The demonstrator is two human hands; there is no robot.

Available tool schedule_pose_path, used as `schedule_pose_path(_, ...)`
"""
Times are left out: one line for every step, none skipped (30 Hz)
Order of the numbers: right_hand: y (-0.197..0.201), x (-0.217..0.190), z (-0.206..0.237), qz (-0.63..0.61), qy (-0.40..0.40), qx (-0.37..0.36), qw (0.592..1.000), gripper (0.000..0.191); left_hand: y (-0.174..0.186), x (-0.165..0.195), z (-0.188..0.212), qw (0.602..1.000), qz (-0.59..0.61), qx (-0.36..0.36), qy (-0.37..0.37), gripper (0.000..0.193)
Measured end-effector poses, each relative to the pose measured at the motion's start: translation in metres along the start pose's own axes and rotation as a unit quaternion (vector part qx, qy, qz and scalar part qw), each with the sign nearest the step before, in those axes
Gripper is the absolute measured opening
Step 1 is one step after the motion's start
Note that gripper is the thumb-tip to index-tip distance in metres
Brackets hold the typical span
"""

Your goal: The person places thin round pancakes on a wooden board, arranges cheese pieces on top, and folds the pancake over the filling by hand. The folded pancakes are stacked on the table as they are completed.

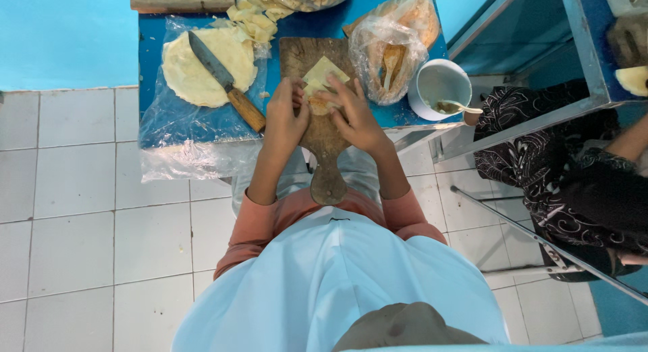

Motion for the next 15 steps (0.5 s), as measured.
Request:
schedule_pose_path(0.001,-0.001,0.002,-0.006,-0.017,0.03,0.999,0.063,0.0,0.0,0.0,1.0,0.001,0.003,0.001,0.034)
schedule_pose_path(0.003,-0.001,0.006,-0.012,-0.033,0.06,0.998,0.059,-0.001,0.0,0.0,1.0,0.001,0.007,0.003,0.033)
schedule_pose_path(0.004,-0.001,0.008,-0.019,-0.048,0.089,0.995,0.055,-0.001,0.001,-0.001,1.0,0.001,0.005,0.0,0.033)
schedule_pose_path(0.003,-0.001,0.01,0.0,-0.06,0.123,0.991,0.063,-0.001,0.001,-0.002,1.0,0.001,0.004,-0.003,0.033)
schedule_pose_path(0.002,0.0,0.012,0.02,-0.072,0.156,0.985,0.073,-0.002,0.001,-0.003,1.0,0.002,0.001,-0.005,0.032)
schedule_pose_path(0.001,0.001,0.014,0.039,-0.084,0.19,0.977,0.084,-0.003,0.002,-0.003,1.0,0.006,0.001,-0.005,0.033)
schedule_pose_path(-0.001,0.003,0.015,0.043,-0.102,0.19,0.975,0.084,-0.004,0.004,-0.004,1.0,0.011,-0.001,-0.004,0.033)
schedule_pose_path(-0.005,0.004,0.015,0.047,-0.119,0.191,0.973,0.085,-0.005,0.005,-0.004,1.0,0.015,-0.002,-0.004,0.033)
schedule_pose_path(-0.009,0.007,0.016,0.051,-0.136,0.192,0.971,0.085,-0.006,0.006,-0.005,1.0,0.024,-0.011,0.001,0.033)
schedule_pose_path(-0.012,0.008,0.015,0.059,-0.128,0.215,0.966,0.085,-0.006,0.006,-0.005,0.999,0.032,-0.019,0.006,0.033)
schedule_pose_path(-0.016,0.01,0.015,0.066,-0.119,0.236,0.962,0.085,-0.007,0.007,-0.005,0.999,0.039,-0.027,0.012,0.032)
schedule_pose_path(-0.019,0.012,0.014,0.073,-0.11,0.257,0.957,0.085,-0.006,0.008,-0.006,0.999,0.021,-0.03,-0.008,0.032)
schedule_pose_path(-0.022,0.014,0.011,0.032,-0.137,0.245,0.959,0.084,-0.005,0.008,-0.006,0.999,0.003,-0.033,-0.027,0.032)
schedule_pose_path(-0.023,0.017,0.008,-0.009,-0.164,0.233,0.959,0.082,-0.004,0.009,-0.006,0.998,-0.014,-0.037,-0.046,0.033)
schedule_pose_path(-0.024,0.02,0.007,-0.05,-0.192,0.22,0.955,0.08,-0.004,0.01,-0.006,0.998,-0.016,-0.04,-0.049,0.034)
Point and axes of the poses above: each hand's wrist, its own z-axis away from the middle knuckle, its own y-axis out of the back of the hand, x = y × z, the point moved 1 cm from there along -z, towards the middle knuckle, and after that the axes turned 15 degrees about -y, right-handed, at the moved point
